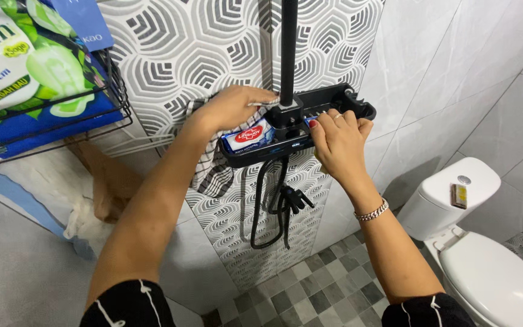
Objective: The person wipes a black wall-mounted shower shelf with a checkered cloth, removing and repositioning items such as a soap dish, brush, and packaged goods. The person also wipes the shower hose and surrounding wall area.
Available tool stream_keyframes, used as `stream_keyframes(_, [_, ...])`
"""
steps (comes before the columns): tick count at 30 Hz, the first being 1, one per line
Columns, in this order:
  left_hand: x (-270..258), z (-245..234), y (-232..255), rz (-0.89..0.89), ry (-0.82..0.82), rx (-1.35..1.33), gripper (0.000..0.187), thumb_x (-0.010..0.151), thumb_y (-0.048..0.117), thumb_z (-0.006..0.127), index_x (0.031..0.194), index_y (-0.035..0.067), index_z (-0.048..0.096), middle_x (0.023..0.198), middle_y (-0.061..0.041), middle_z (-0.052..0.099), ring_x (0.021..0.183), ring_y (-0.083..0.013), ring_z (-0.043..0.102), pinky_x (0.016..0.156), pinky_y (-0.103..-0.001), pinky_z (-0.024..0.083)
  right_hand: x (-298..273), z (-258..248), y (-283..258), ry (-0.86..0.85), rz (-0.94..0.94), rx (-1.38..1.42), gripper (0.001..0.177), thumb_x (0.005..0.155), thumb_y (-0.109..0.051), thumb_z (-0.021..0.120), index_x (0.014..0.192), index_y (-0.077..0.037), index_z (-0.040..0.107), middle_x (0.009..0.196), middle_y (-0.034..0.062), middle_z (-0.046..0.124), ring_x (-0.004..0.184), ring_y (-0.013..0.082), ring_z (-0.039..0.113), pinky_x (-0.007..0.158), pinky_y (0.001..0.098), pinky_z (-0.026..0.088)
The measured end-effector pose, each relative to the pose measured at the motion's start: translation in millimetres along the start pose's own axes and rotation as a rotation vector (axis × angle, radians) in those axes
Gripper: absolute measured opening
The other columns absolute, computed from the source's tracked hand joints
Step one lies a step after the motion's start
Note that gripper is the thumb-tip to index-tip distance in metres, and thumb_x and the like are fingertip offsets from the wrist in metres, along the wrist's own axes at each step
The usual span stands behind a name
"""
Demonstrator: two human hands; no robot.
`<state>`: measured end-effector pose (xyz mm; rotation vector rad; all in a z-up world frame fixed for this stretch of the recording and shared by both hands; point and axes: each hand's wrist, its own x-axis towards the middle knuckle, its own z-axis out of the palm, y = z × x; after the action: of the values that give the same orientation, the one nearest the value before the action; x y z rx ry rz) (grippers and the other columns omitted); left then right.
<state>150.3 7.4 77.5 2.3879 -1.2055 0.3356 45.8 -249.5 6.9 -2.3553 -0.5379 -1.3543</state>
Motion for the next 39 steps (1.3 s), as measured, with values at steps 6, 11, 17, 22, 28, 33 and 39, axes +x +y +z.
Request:
stream_keyframes(6, [45.8, 2.1, -7.0, -0.312, -0.221, -0.18, 0.042, 0.09, 0.003, 0.059, 0.129, 0.014, 0.069, 0.122, -0.012, 0.075, 0.112, -0.0241, 0.069, 0.099, -0.032, 0.05, -0.1, -0.5, 0.1, -0.01, -0.009, -0.02, 0.018, 0.106, -0.024, 0.058, 0.095, -0.011, 0.065, 0.104, 0.0026, 0.063, 0.094, 0.023, 0.049, 0.089, 0.0435, 0.028])
stream_keyframes(11, [72.9, 14.5, -15.7, -0.198, -0.266, -0.349, 0.039, 0.091, 0.006, 0.062, 0.127, 0.017, 0.071, 0.124, -0.007, 0.073, 0.118, -0.0172, 0.065, 0.104, -0.028, 0.046, -0.9, -1.7, -2.8, 0.008, -0.006, -0.001, 0.018, 0.106, -0.024, 0.058, 0.096, -0.011, 0.065, 0.102, 0.002, 0.061, 0.093, 0.0224, 0.048, 0.089, 0.0427, 0.028])
stream_keyframes(17, [53.4, 13.9, -10.6, -0.294, -0.036, -0.117, 0.035, 0.084, 0.006, 0.068, 0.118, 0.009, 0.075, 0.115, -0.015, 0.075, 0.107, -0.0236, 0.072, 0.097, -0.033, 0.052, -0.2, -3.2, 3.9, -0.04, 0.036, 0.071, 0.017, 0.106, -0.022, 0.056, 0.094, -0.012, 0.064, 0.095, 0.0015, 0.056, 0.093, 0.0211, 0.047, 0.091, 0.0417, 0.027])
stream_keyframes(22, [28.4, 0.0, -9.8, -0.248, -0.005, -0.142, 0.039, 0.08, 0.005, 0.067, 0.118, 0.011, 0.074, 0.116, -0.013, 0.075, 0.104, -0.0249, 0.072, 0.093, -0.032, 0.052, 0.9, -3.9, 5.9, -0.051, 0.022, 0.08, 0.017, 0.105, -0.023, 0.056, 0.095, -0.012, 0.064, 0.095, 0.002, 0.055, 0.094, 0.0218, 0.047, 0.091, 0.0421, 0.027])
stream_keyframes(28, [43.5, -0.7, -4.9, -0.252, -0.109, -0.104, 0.038, 0.086, 0.005, 0.061, 0.121, 0.013, 0.074, 0.114, -0.013, 0.076, 0.101, -0.0257, 0.073, 0.092, -0.033, 0.052, 1.5, -2.0, 3.0, -0.033, 0.016, 0.045, 0.015, 0.104, -0.022, 0.056, 0.098, -0.011, 0.064, 0.099, 0.0034, 0.057, 0.095, 0.0231, 0.047, 0.091, 0.0429, 0.028])
stream_keyframes(33, [26.3, 0.8, 6.9, -0.277, -0.045, -0.128, 0.041, 0.087, 0.002, 0.057, 0.122, 0.015, 0.073, 0.116, -0.015, 0.074, 0.103, -0.0272, 0.073, 0.093, -0.034, 0.053, 0.6, -0.2, 2.8, -0.018, 0.018, 0.009, 0.014, 0.104, -0.021, 0.055, 0.098, -0.012, 0.064, 0.1, 0.0037, 0.058, 0.096, 0.0232, 0.048, 0.092, 0.0434, 0.028])
stream_keyframes(39, [-6.7, 9.1, 24.6, 0.059, 0.144, 0.138, 0.05, 0.076, -0.011, 0.05, 0.114, 0.009, 0.077, 0.125, -0.013, 0.071, 0.111, -0.0339, 0.067, 0.098, -0.042, 0.049, 1.1, 3.7, 1.9, 0.004, 0.037, 0.019, 0.015, 0.104, -0.021, 0.055, 0.097, -0.012, 0.064, 0.098, 0.0035, 0.057, 0.095, 0.0237, 0.047, 0.092, 0.0436, 0.028])
